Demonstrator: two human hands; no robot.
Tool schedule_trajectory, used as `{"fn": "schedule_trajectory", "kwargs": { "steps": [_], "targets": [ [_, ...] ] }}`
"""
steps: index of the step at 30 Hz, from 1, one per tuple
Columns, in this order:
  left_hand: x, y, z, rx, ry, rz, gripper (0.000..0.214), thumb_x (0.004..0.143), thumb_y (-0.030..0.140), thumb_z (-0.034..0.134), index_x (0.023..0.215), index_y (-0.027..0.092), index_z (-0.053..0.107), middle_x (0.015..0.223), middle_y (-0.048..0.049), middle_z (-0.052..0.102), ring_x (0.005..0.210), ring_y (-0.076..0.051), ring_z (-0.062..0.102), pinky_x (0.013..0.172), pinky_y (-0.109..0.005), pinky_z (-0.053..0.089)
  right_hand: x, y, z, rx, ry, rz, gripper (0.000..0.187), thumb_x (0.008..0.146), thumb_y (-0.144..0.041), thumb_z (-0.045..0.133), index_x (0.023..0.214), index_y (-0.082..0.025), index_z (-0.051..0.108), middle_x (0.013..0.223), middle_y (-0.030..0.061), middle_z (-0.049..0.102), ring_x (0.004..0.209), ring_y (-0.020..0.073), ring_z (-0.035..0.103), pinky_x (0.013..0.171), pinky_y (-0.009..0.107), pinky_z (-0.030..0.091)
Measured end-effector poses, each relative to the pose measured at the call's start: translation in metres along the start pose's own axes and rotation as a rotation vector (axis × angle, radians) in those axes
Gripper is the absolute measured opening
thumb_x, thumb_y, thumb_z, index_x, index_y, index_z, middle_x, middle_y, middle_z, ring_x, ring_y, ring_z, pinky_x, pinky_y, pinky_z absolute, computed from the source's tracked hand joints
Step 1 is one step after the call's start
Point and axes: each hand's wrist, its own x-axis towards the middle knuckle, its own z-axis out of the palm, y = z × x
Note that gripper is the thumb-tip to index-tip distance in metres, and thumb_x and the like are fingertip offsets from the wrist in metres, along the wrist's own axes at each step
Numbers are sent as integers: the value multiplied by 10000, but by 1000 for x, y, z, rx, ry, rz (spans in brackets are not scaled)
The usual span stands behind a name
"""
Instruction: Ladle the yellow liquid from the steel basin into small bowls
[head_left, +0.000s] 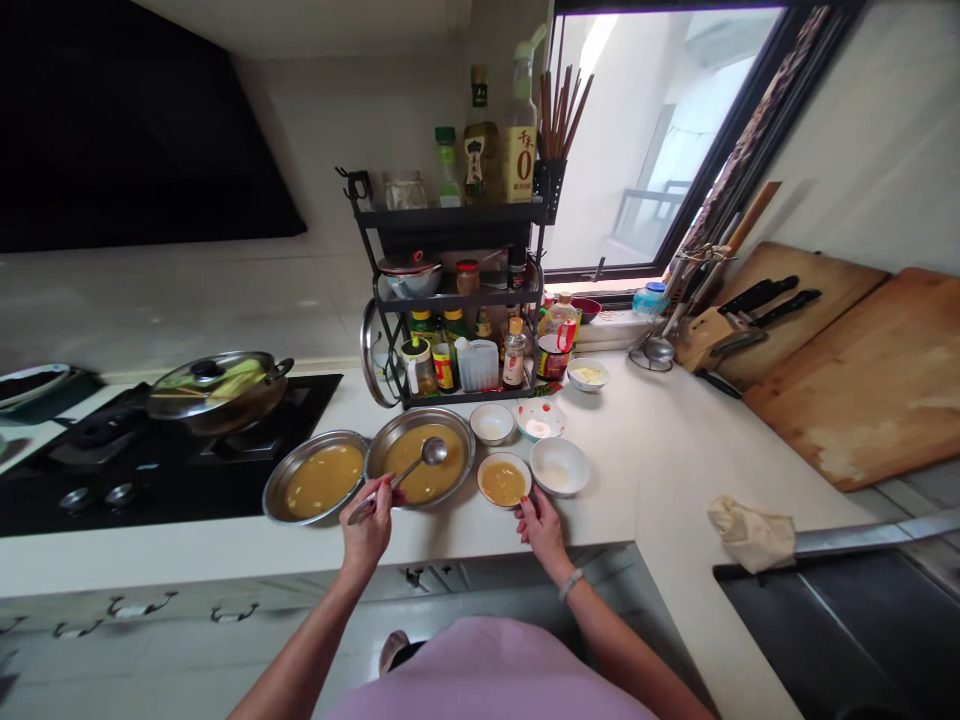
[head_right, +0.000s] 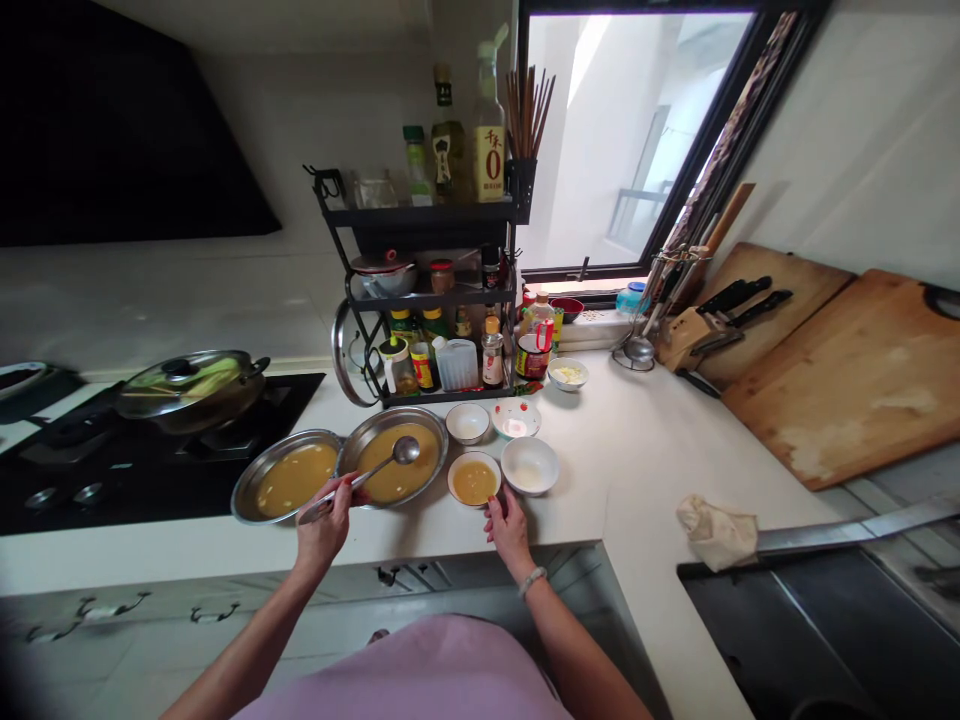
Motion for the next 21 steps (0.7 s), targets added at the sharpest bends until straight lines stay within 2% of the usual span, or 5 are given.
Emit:
{"fn": "schedule_trajectory", "kwargs": {
  "steps": [4, 6, 12, 16, 21],
  "targets": [
    [1, -24, -4, 82, -15, 79, 271, 789, 399, 530, 851, 187, 686, 632, -60, 711, 601, -214, 696, 655, -311, 535, 1, 1, 1, 1, 4, -9, 769, 788, -627, 525, 1319, -73, 466, 624, -6, 607, 410, 108, 529, 312, 196, 423],
    [-1, -27, -3, 49, -41, 49, 253, 770, 403, 549, 826, 197, 684, 637, -58, 714, 581, -212, 693, 620, -305, 535, 1, 1, 1, -2, 3, -12, 756, 788, -624, 524, 1313, -81, 474, 620, -10, 605, 407, 106, 526, 310, 192, 419],
    [2, -25, -1, -212, 9, -263, 251, 751, 379, 568, 827, 164, 672, 594, -69, 708, 585, -250, 707, 583, -342, 559, 0, -1, 0, -10, -1, -10, 749, 794, -614, 519, 1324, -87, 469, 629, -8, 607, 416, 104, 531, 317, 185, 420],
    [8, -22, -4, -376, 79, -303, 182, 738, 316, 581, 791, 159, 656, 609, -57, 706, 590, -235, 701, 657, -378, 586, 0, -1, -1, -10, -5, -13, 760, 791, -620, 520, 1315, -72, 474, 625, -6, 604, 414, 106, 527, 318, 191, 418],
    [9, -15, -6, -361, 113, -297, 184, 743, 326, 569, 793, 171, 655, 639, -49, 709, 653, -250, 715, 688, -399, 593, 0, -1, 0, -10, 0, -24, 733, 796, -608, 525, 1306, -82, 488, 617, -10, 602, 405, 100, 521, 310, 182, 403]
  ]
}}
